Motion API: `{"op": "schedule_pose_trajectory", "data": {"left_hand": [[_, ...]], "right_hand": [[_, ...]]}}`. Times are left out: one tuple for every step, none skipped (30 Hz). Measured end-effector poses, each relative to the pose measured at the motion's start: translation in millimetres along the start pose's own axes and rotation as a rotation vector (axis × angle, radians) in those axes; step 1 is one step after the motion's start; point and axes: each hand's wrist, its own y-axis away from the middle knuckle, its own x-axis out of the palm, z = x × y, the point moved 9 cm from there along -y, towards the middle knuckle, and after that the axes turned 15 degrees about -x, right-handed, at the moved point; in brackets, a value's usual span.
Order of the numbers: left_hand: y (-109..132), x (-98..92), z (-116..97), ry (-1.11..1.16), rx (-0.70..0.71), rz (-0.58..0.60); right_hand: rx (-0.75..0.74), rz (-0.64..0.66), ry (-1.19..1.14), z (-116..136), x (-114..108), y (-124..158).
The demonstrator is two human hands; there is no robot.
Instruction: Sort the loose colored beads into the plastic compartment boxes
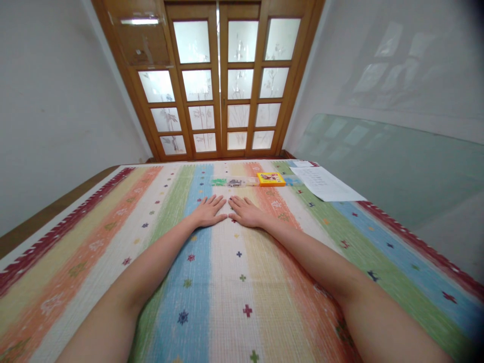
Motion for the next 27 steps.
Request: {"op": "schedule_pose_trajectory", "data": {"left_hand": [[-0.1, 0.1, -0.1, -0.002, -0.001, 0.001], [-0.1, 0.2, -0.1, -0.004, -0.001, 0.003], [-0.1, 0.2, -0.3, -0.007, -0.001, 0.005], [0.0, 0.2, -0.4, -0.008, 0.0, 0.005], [0.2, 0.1, -0.5, -0.009, 0.0, 0.005], [0.3, 0.0, -0.4, -0.009, -0.001, 0.003], [0.4, -0.1, -0.3, -0.008, -0.003, 0.001], [0.5, -0.1, 0.0, -0.006, -0.005, 0.0], [0.6, -0.1, 0.1, -0.003, -0.006, -0.002], [0.6, 0.0, 0.2, -0.001, -0.006, -0.003], [0.6, -0.1, 0.2, 0.001, -0.005, -0.005], [0.6, -0.2, 0.2, 0.002, -0.004, -0.007], [0.6, -0.4, 0.1, 0.002, -0.004, -0.009], [0.6, -0.7, -0.1, 0.002, -0.003, -0.011], [0.6, -0.9, -0.2, 0.001, -0.003, -0.011], [0.6, -1.1, -0.4, 0.0, -0.004, -0.01], [0.7, -1.3, -0.6, -0.001, -0.004, -0.009], [0.9, -1.4, -1.0, -0.001, -0.004, -0.006], [1.0, -1.6, -1.2, -0.002, -0.004, -0.005], [1.2, -1.8, -1.4, -0.002, -0.005, -0.004], [1.2, -2.0, -1.5, -0.002, -0.007, -0.003], [1.3, -2.0, -1.6, -0.001, -0.007, -0.001], [1.3, -1.9, -1.6, 0.0, -0.008, 0.0], [1.2, -1.7, -1.6, 0.0, -0.009, 0.002], [1.0, -1.4, -1.5, 0.0, -0.009, 0.003], [0.7, -1.1, -1.3, 0.0, -0.009, 0.004], [0.4, -0.8, -1.1, 0.0, -0.009, 0.004]], "right_hand": [[0.0, -0.001, 0.001, -0.1, 0.0, 0.0], [0.0, -0.002, 0.002, 0.0, -0.1, 0.1], [0.0, -0.002, 0.002, 0.2, -0.3, 0.1], [0.0, -0.002, 0.003, 0.4, -0.5, 0.2], [0.0, -0.001, 0.002, 0.7, -0.7, 0.2], [0.001, 0.0, 0.0, 1.0, -0.8, 0.2], [0.002, 0.0, -0.001, 1.3, -1.0, 0.2], [0.001, 0.0, -0.003, 1.7, -1.2, 0.2], [0.001, -0.002, -0.003, 2.2, -1.6, 0.1], [0.0, -0.004, -0.002, 2.7, -2.0, 0.1], [-0.001, -0.006, -0.001, 3.3, -2.4, 0.1], [-0.002, -0.007, 0.0, 3.7, -2.8, 0.2], [-0.002, -0.008, 0.001, 4.1, -3.1, 0.3], [0.0, -0.009, 0.001, 4.2, -3.3, 0.5], [0.002, -0.01, 0.002, 4.2, -3.5, 0.7], [0.004, -0.01, 0.003, 4.1, -3.6, 0.9], [0.006, -0.009, 0.005, 3.9, -3.7, 1.0], [0.007, -0.008, 0.006, 3.8, -3.6, 1.2], [0.007, -0.008, 0.006, 3.6, -3.5, 1.2], [0.006, -0.01, 0.004, 3.5, -3.4, 1.2], [0.005, -0.012, 0.002, 3.5, -3.4, 1.1], [0.004, -0.014, 0.0, 3.4, -3.4, 1.1], [0.004, -0.016, -0.001, 3.5, -3.4, 1.0], [0.004, -0.018, 0.0, 3.6, -3.5, 0.9], [0.004, -0.018, 0.003, 3.8, -3.6, 0.8], [0.004, -0.018, 0.007, 4.0, -3.8, 0.7], [0.004, -0.018, 0.011, 4.2, -4.0, 0.7]]}}
